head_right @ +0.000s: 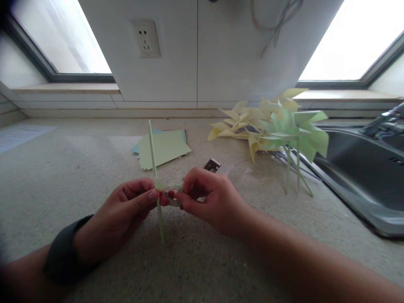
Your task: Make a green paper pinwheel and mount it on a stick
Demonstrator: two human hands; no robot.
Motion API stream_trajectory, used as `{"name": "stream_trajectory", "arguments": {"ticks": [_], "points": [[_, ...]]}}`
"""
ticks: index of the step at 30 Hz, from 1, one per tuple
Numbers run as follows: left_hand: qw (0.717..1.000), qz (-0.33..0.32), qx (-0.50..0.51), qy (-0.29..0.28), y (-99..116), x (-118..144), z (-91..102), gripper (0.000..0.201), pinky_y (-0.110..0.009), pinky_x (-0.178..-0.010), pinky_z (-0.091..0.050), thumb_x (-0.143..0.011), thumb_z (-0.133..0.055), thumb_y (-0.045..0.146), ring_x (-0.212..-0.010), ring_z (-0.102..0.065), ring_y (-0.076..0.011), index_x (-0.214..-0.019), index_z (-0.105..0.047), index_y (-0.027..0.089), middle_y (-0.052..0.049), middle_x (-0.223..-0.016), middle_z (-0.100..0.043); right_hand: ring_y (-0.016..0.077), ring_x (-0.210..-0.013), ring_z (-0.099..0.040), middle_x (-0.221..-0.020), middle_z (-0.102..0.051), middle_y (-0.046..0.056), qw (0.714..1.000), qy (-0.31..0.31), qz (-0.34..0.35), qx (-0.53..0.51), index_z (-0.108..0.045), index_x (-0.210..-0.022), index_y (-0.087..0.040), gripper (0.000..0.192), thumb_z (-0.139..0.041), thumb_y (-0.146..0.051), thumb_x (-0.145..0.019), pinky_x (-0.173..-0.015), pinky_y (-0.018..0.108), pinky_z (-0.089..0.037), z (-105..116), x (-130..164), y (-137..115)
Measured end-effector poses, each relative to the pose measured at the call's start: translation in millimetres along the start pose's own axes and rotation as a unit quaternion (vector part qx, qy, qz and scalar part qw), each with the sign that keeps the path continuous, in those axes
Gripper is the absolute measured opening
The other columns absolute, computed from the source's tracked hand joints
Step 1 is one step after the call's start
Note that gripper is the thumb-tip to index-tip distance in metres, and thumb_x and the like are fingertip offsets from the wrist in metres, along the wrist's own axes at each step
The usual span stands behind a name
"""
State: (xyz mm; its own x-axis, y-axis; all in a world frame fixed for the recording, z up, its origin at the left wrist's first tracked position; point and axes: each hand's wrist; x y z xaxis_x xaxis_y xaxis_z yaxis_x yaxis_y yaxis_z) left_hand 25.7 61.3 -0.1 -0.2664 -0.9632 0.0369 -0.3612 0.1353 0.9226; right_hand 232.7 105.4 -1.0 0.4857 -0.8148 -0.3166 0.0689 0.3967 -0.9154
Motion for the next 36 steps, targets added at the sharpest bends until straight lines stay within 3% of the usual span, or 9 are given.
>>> {"name": "stream_trajectory", "arguments": {"ticks": [5, 11, 20, 24, 29, 36], "points": [[1.0, -0.009, 0.03, -0.002, -0.5, -1.9, -1.9, 0.009, -0.019, -0.077, -0.052, -0.089, -0.074, 0.022, -0.08, -0.071, -0.0117, -0.08, -0.078, 0.019, 0.0, -0.083, -0.079, 0.0114, -0.061, -0.065, -0.071, -0.062, -0.003, 0.999, -0.012, 0.008, -0.034, -0.055, -0.085, -0.022, 0.018, -0.073, -0.021, -0.083, -0.055, 0.023, -0.052, 0.0, -1.0, -4.0], [1.0, 0.0, 0.031, -0.004, 0.3, 0.3, -1.9, 0.008, -0.018, -0.073, -0.052, -0.087, -0.076, 0.021, -0.077, -0.071, -0.0108, -0.079, -0.076, 0.019, 0.001, -0.08, -0.079, 0.0062, -0.055, -0.05, -0.068, -0.054, -0.007, 0.999, -0.005, 0.044, 0.01, -0.055, -0.085, -0.022, 0.02, -0.072, -0.014, -0.079, -0.048, 0.018, -0.041, -0.1, -1.9, -5.0], [0.999, 0.0, 0.043, -0.003, 0.0, -1.2, -1.5, 0.01, -0.019, -0.075, -0.052, -0.088, -0.075, 0.022, -0.078, -0.069, -0.0116, -0.08, -0.077, 0.018, -0.001, -0.081, -0.078, 0.0115, -0.06, -0.061, -0.071, -0.059, -0.003, 1.0, -0.011, 0.013, -0.005, -0.056, -0.078, -0.022, 0.021, -0.074, -0.03, -0.084, -0.054, 0.025, -0.052, 1.6, -0.4, -5.4], [0.997, 0.008, 0.07, -0.002, 0.7, -1.3, -1.1, 0.01, -0.021, -0.081, -0.053, -0.09, -0.073, 0.021, -0.082, -0.07, -0.0124, -0.081, -0.076, 0.017, -0.002, -0.085, -0.078, 0.0121, -0.067, -0.065, -0.077, -0.061, -0.002, 0.998, -0.04, 0.012, -0.038, -0.055, -0.086, -0.022, 0.016, -0.071, -0.021, -0.084, -0.06, 0.025, -0.055, 3.1, 0.1, -8.0], [0.995, 0.011, 0.098, 0.007, 1.9, -1.4, -0.1, 0.011, -0.022, -0.084, -0.055, -0.09, -0.072, 0.02, -0.084, -0.071, -0.0129, -0.081, -0.075, 0.016, -0.004, -0.087, -0.079, 0.01, -0.073, -0.064, -0.082, -0.061, -0.002, 0.996, -0.049, 0.038, -0.067, -0.055, -0.091, -0.022, 0.023, -0.073, -0.013, -0.08, -0.068, 0.024, -0.056, 1.5, -0.3, -6.9], [0.987, 0.01, 0.153, 0.04, 0.7, -3.4, -0.9, 0.005, -0.016, -0.082, -0.057, -0.088, -0.073, 0.014, -0.084, -0.073, -0.0104, -0.083, -0.075, 0.015, -0.004, -0.089, -0.079, 0.0088, -0.069, -0.059, -0.08, -0.057, -0.005, 0.996, 0.028, 0.064, -0.055, -0.05, -0.088, -0.024, 0.031, -0.078, -0.017, -0.078, -0.063, 0.021, -0.052, -15.2, -0.9, -6.3]]}}
Point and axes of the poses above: each hand's wrist, its own x-axis away from the middle knuckle, its own z-axis out of the back of the hand, y = z × x
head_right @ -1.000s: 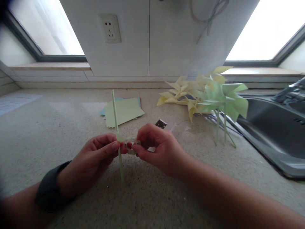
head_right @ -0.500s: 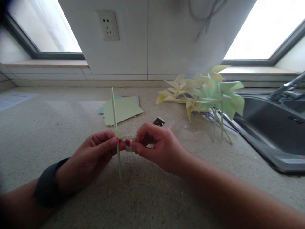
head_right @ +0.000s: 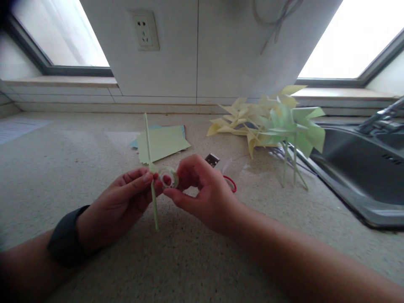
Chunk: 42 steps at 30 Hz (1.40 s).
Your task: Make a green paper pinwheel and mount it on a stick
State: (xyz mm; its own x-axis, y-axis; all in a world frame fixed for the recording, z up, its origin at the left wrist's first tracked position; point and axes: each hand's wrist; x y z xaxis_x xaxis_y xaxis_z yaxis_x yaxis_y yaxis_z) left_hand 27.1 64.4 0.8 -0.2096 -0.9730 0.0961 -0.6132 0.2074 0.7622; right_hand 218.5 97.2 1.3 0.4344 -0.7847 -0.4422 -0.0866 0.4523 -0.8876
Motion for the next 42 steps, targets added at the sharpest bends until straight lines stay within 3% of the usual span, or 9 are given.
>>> {"name": "stream_trajectory", "arguments": {"ticks": [13, 19, 23, 26, 31, 38, 42], "points": [[0.999, -0.004, -0.018, -0.048, -3.7, 0.8, 2.6, 0.006, -0.017, -0.087, -0.056, -0.09, -0.072, 0.016, -0.085, -0.074, -0.0102, -0.085, -0.075, 0.016, -0.002, -0.088, -0.08, 0.0064, -0.06, -0.052, -0.071, -0.053, -0.006, 0.998, 0.011, 0.029, 0.058, -0.05, -0.083, -0.022, 0.023, -0.072, -0.018, -0.084, -0.053, 0.018, -0.043, 0.4, 0.7, -6.2], [0.998, -0.01, -0.016, -0.058, -3.8, 0.9, 2.2, 0.008, -0.018, -0.087, -0.056, -0.09, -0.071, 0.014, -0.086, -0.075, -0.0104, -0.084, -0.076, 0.016, -0.001, -0.087, -0.08, 0.0071, -0.064, -0.057, -0.078, -0.058, -0.005, 0.999, 0.015, 0.015, 0.042, -0.052, -0.094, -0.022, 0.024, -0.073, -0.017, -0.083, -0.056, 0.018, -0.046, -1.8, 1.3, -7.6], [0.998, -0.008, -0.023, -0.066, -3.0, 0.6, 0.0, 0.01, -0.018, -0.088, -0.057, -0.091, -0.07, 0.014, -0.084, -0.074, -0.0102, -0.083, -0.075, 0.015, -0.002, -0.087, -0.08, 0.0071, -0.064, -0.055, -0.078, -0.056, -0.005, 0.998, 0.002, 0.009, 0.062, -0.051, -0.09, -0.022, 0.023, -0.073, -0.02, -0.084, -0.057, 0.018, -0.046, 1.9, 2.0, -4.8], [0.998, -0.007, -0.024, -0.061, -1.9, 0.0, -1.2, 0.01, -0.018, -0.087, -0.057, -0.091, -0.07, 0.014, -0.084, -0.074, -0.0102, -0.083, -0.075, 0.015, -0.002, -0.087, -0.08, 0.0073, -0.065, -0.053, -0.077, -0.054, -0.006, 0.996, -0.025, 0.022, 0.084, -0.051, -0.091, -0.023, 0.021, -0.071, -0.021, -0.086, -0.058, 0.019, -0.045, 8.8, 2.0, -1.1], [0.999, 0.002, -0.028, -0.038, -0.5, 0.7, -0.6, 0.011, -0.021, -0.083, -0.059, -0.092, -0.069, 0.015, -0.077, -0.073, -0.0101, -0.082, -0.073, 0.014, -0.002, -0.08, -0.078, 0.0086, -0.072, -0.058, -0.085, -0.061, -0.003, 0.975, -0.121, 0.078, 0.167, -0.056, -0.114, -0.02, 0.03, -0.061, -0.009, -0.086, -0.068, 0.022, -0.049, 24.9, -1.5, -1.8], [0.999, 0.032, -0.024, -0.034, 1.4, 1.5, 0.0, 0.012, -0.02, -0.079, -0.06, -0.094, -0.066, 0.015, -0.076, -0.074, -0.0106, -0.084, -0.073, 0.012, -0.004, -0.082, -0.079, 0.0078, -0.063, -0.056, -0.075, -0.063, -0.002, 0.939, -0.187, 0.113, 0.265, -0.065, -0.112, -0.017, 0.03, -0.049, -0.007, -0.089, -0.063, 0.021, -0.044, 35.1, -7.7, -2.2], [0.998, 0.034, -0.034, -0.034, 1.4, 1.3, -1.7, 0.014, -0.017, -0.072, -0.06, -0.094, -0.064, 0.012, -0.072, -0.073, -0.0098, -0.082, -0.073, 0.011, -0.003, -0.078, -0.078, 0.0065, -0.053, -0.052, -0.066, -0.06, -0.005, 0.932, -0.213, 0.091, 0.278, -0.065, -0.11, -0.019, 0.031, -0.048, -0.008, -0.087, -0.062, 0.021, -0.043, 33.4, -5.3, -1.7]]}}
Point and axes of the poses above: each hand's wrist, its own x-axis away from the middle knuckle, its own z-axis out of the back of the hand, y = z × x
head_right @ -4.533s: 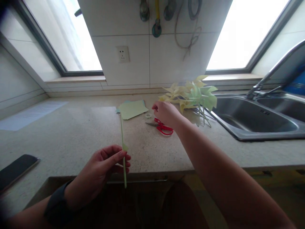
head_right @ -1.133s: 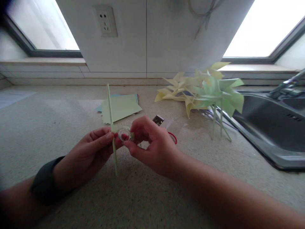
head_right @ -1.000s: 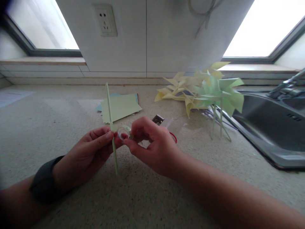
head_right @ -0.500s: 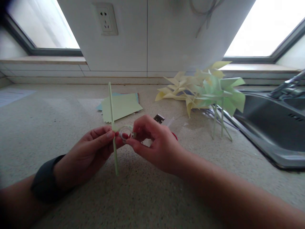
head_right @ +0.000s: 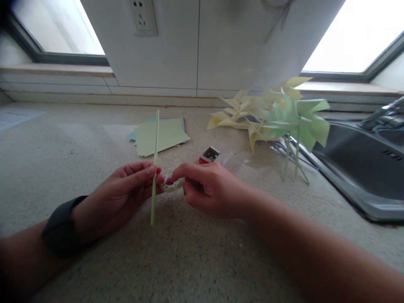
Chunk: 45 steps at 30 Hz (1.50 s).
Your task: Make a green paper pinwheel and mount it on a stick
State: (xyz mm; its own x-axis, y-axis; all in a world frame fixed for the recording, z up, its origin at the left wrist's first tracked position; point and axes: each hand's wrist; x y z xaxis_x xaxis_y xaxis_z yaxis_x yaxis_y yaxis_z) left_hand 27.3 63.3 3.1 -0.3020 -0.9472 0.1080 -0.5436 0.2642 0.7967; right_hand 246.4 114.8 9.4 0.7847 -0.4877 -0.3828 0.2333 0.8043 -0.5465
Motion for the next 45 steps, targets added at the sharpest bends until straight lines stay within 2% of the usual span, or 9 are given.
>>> {"name": "stream_trajectory", "arguments": {"ticks": [6, 11, 16, 26, 29, 32, 36, 42, 45], "points": [[1.0, 0.016, -0.01, -0.007, -1.4, -1.8, 0.1, 0.013, -0.02, -0.075, -0.061, -0.093, -0.066, 0.013, -0.076, -0.075, -0.0123, -0.083, -0.073, 0.012, -0.005, -0.082, -0.079, 0.0056, -0.046, -0.043, -0.057, -0.05, -0.009, 0.999, -0.033, -0.033, -0.004, -0.063, -0.098, -0.019, 0.022, -0.051, -0.012, -0.081, -0.05, 0.018, -0.034, 0.1, 0.8, -8.5], [0.999, 0.029, -0.019, -0.004, -2.3, -2.6, -0.2, 0.008, -0.021, -0.075, -0.062, -0.09, -0.071, 0.014, -0.075, -0.075, -0.0126, -0.082, -0.073, 0.012, -0.005, -0.082, -0.079, 0.0064, -0.049, -0.041, -0.06, -0.048, -0.007, 0.997, -0.046, -0.061, 0.004, -0.058, -0.086, -0.019, 0.011, -0.051, -0.014, -0.079, -0.051, 0.02, -0.032, -0.2, -3.0, -12.9], [0.999, 0.024, -0.028, -0.001, -2.5, -1.1, -1.1, 0.009, -0.018, -0.074, -0.061, -0.089, -0.072, 0.014, -0.075, -0.074, -0.0119, -0.081, -0.074, 0.012, -0.005, -0.081, -0.079, 0.0079, -0.051, -0.037, -0.061, -0.043, -0.007, 0.995, -0.053, -0.08, 0.03, -0.052, -0.077, -0.02, 0.01, -0.047, -0.011, -0.078, -0.052, 0.023, -0.028, -2.5, -2.3, -11.4], [0.999, 0.028, -0.024, -0.008, -2.1, -2.4, 0.4, 0.007, -0.02, -0.075, -0.062, -0.089, -0.073, 0.016, -0.075, -0.075, -0.0127, -0.083, -0.075, 0.013, -0.005, -0.082, -0.079, 0.0067, -0.049, -0.038, -0.058, -0.045, -0.008, 0.994, -0.052, -0.094, 0.03, -0.053, -0.081, -0.02, 0.004, -0.057, -0.02, -0.079, -0.051, 0.023, -0.026, -4.4, -5.3, -20.4], [0.999, 0.033, -0.02, -0.012, -2.0, -2.7, 0.4, 0.008, -0.019, -0.074, -0.062, -0.089, -0.073, 0.015, -0.075, -0.076, -0.0127, -0.082, -0.075, 0.013, -0.004, -0.081, -0.079, 0.0071, -0.05, -0.038, -0.059, -0.045, -0.008, 0.992, -0.038, -0.117, 0.042, -0.051, -0.08, -0.02, 0.014, -0.06, -0.03, -0.084, -0.051, 0.023, -0.026, -5.6, -5.0, -21.5], [0.999, 0.035, -0.018, -0.011, -1.7, -1.8, 0.8, 0.008, -0.021, -0.075, -0.063, -0.088, -0.074, 0.016, -0.074, -0.076, -0.0131, -0.081, -0.075, 0.013, -0.004, -0.081, -0.079, 0.0076, -0.052, -0.038, -0.06, -0.044, -0.007, 0.991, -0.058, -0.111, 0.038, -0.049, -0.08, -0.021, 0.018, -0.058, -0.032, -0.091, -0.051, 0.024, -0.025, -2.7, -4.3, -18.6], [0.999, 0.034, -0.024, -0.015, -1.4, -0.2, 0.5, 0.008, -0.023, -0.074, -0.064, -0.087, -0.075, 0.019, -0.072, -0.076, -0.0135, -0.081, -0.075, 0.014, -0.003, -0.08, -0.079, 0.0092, -0.061, -0.045, -0.07, -0.049, -0.005, 0.989, -0.123, -0.07, -0.032, -0.048, -0.085, -0.021, 0.022, -0.049, -0.035, -0.101, -0.057, 0.024, -0.032, 4.2, -3.7, -12.8], [1.0, 0.011, -0.011, -0.017, -0.5, -0.2, -1.2, 0.007, -0.021, -0.072, -0.063, -0.087, -0.076, 0.019, -0.071, -0.076, -0.0138, -0.082, -0.074, 0.014, -0.003, -0.079, -0.079, 0.0111, -0.068, -0.048, -0.075, -0.049, -0.004, 0.976, -0.153, -0.099, -0.119, -0.052, -0.091, -0.021, 0.023, -0.041, -0.036, -0.105, -0.061, 0.024, -0.039, 10.4, -3.5, -14.6], [1.0, 0.002, -0.003, -0.014, -0.1, -0.3, -1.1, 0.008, -0.024, -0.071, -0.064, -0.087, -0.076, 0.02, -0.07, -0.076, -0.0153, -0.083, -0.073, 0.014, -0.004, -0.08, -0.079, 0.0159, -0.095, -0.057, -0.099, -0.059, 0.004, 0.976, -0.14, -0.069, -0.153, -0.058, -0.099, -0.02, 0.019, -0.042, -0.029, -0.105, -0.085, 0.03, -0.047, 12.5, -3.7, -16.8]]}}
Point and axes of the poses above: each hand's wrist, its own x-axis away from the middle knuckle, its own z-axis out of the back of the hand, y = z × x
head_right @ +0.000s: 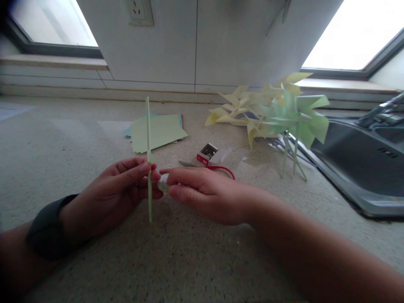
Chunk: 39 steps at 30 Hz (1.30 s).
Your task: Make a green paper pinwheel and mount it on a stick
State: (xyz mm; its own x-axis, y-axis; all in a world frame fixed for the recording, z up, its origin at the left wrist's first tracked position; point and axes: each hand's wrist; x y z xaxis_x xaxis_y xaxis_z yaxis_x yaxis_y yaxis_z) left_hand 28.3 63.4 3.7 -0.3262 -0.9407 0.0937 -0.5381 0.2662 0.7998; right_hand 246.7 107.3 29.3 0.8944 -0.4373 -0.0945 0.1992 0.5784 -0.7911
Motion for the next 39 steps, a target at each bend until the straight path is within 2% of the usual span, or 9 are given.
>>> {"name": "stream_trajectory", "arguments": {"ticks": [2, 3, 8, 12, 21, 26, 30, 36, 39], "points": [[1.0, -0.001, 0.003, 0.001, 0.0, 0.3, 0.2, 0.007, -0.026, -0.072, -0.064, -0.087, -0.076, 0.02, -0.071, -0.077, -0.0158, -0.084, -0.073, 0.014, -0.004, -0.081, -0.079, 0.0203, -0.119, -0.051, -0.121, -0.056, 0.009, 0.999, 0.022, 0.023, -0.003, -0.061, -0.099, -0.02, 0.02, -0.043, -0.026, -0.103, -0.102, 0.037, -0.042, 0.3, -0.1, 0.0], [1.0, 0.0, 0.004, 0.0, -0.1, 0.5, 0.3, 0.008, -0.027, -0.074, -0.064, -0.087, -0.076, 0.02, -0.072, -0.077, -0.0159, -0.083, -0.073, 0.014, -0.004, -0.082, -0.08, 0.0213, -0.124, -0.049, -0.126, -0.054, 0.01, 0.999, 0.035, 0.026, -0.001, -0.061, -0.098, -0.019, 0.02, -0.043, -0.025, -0.103, -0.105, 0.039, -0.04, 0.1, -0.4, 0.7], [1.0, 0.005, -0.001, 0.005, -1.2, 1.1, 1.0, 0.007, -0.026, -0.078, -0.064, -0.087, -0.076, 0.02, -0.076, -0.078, -0.0171, -0.084, -0.073, 0.014, -0.004, -0.085, -0.08, 0.0189, -0.109, -0.055, -0.115, -0.058, 0.009, 0.997, 0.074, 0.033, 0.004, -0.061, -0.101, -0.018, 0.02, -0.041, -0.015, -0.099, -0.099, 0.037, -0.044, -3.6, -3.5, 5.4], [1.0, -0.001, -0.003, 0.005, -1.9, 0.8, 1.5, 0.007, -0.022, -0.074, -0.064, -0.087, -0.075, 0.019, -0.074, -0.077, -0.0149, -0.083, -0.074, 0.015, -0.003, -0.086, -0.08, 0.0187, -0.104, -0.057, -0.108, -0.061, 0.007, 0.996, 0.08, 0.04, -0.003, -0.063, -0.097, -0.018, 0.017, -0.049, -0.026, -0.102, -0.095, 0.036, -0.046, -6.0, -5.6, 7.0], [1.0, -0.004, -0.012, -0.004, -1.1, 0.6, 0.3, 0.008, -0.024, -0.076, -0.064, -0.09, -0.072, 0.018, -0.074, -0.077, -0.0161, -0.083, -0.074, 0.014, -0.003, -0.085, -0.079, 0.0183, -0.115, -0.055, -0.117, -0.057, 0.008, 0.998, 0.045, 0.039, -0.02, -0.065, -0.101, -0.018, 0.021, -0.047, -0.026, -0.104, -0.105, 0.039, -0.041, -2.3, -1.8, 6.6], [1.0, -0.007, -0.009, -0.011, -1.9, 1.6, 2.7, 0.009, -0.026, -0.078, -0.064, -0.091, -0.071, 0.018, -0.075, -0.077, -0.0165, -0.083, -0.074, 0.014, -0.003, -0.084, -0.079, 0.0166, -0.114, -0.055, -0.12, -0.056, 0.008, 0.998, 0.037, 0.034, -0.029, -0.064, -0.102, -0.016, 0.021, -0.045, -0.024, -0.104, -0.104, 0.036, -0.042, 1.7, 0.2, 4.8], [1.0, -0.008, -0.014, -0.014, -1.9, 1.4, 2.3, 0.01, -0.026, -0.079, -0.064, -0.092, -0.07, 0.019, -0.077, -0.078, -0.0172, -0.084, -0.074, 0.014, -0.003, -0.085, -0.079, 0.0181, -0.115, -0.054, -0.121, -0.056, 0.009, 0.999, 0.03, 0.03, -0.02, -0.065, -0.104, -0.016, 0.021, -0.044, -0.02, -0.102, -0.105, 0.039, -0.041, 3.6, -0.2, 3.8], [0.999, -0.003, -0.023, -0.027, -2.0, 1.3, 0.9, 0.005, -0.022, -0.07, -0.064, -0.088, -0.074, 0.018, -0.072, -0.077, -0.015, -0.083, -0.073, 0.017, -0.002, -0.085, -0.08, 0.0169, -0.099, -0.06, -0.109, -0.063, 0.008, 0.998, 0.055, 0.032, -0.018, -0.064, -0.083, -0.017, 0.021, -0.055, -0.028, -0.099, -0.091, 0.035, -0.047, -1.0, -3.1, 5.0], [0.999, -0.006, -0.023, -0.02, -2.9, 2.2, 0.9, 0.004, -0.023, -0.07, -0.064, -0.087, -0.076, 0.019, -0.073, -0.078, -0.0156, -0.085, -0.073, 0.018, -0.002, -0.088, -0.081, 0.0167, -0.099, -0.06, -0.108, -0.065, 0.007, 0.997, 0.068, 0.034, -0.016, -0.065, -0.086, -0.017, 0.018, -0.056, -0.026, -0.099, -0.091, 0.035, -0.046, -2.2, -4.2, 4.6]]}}
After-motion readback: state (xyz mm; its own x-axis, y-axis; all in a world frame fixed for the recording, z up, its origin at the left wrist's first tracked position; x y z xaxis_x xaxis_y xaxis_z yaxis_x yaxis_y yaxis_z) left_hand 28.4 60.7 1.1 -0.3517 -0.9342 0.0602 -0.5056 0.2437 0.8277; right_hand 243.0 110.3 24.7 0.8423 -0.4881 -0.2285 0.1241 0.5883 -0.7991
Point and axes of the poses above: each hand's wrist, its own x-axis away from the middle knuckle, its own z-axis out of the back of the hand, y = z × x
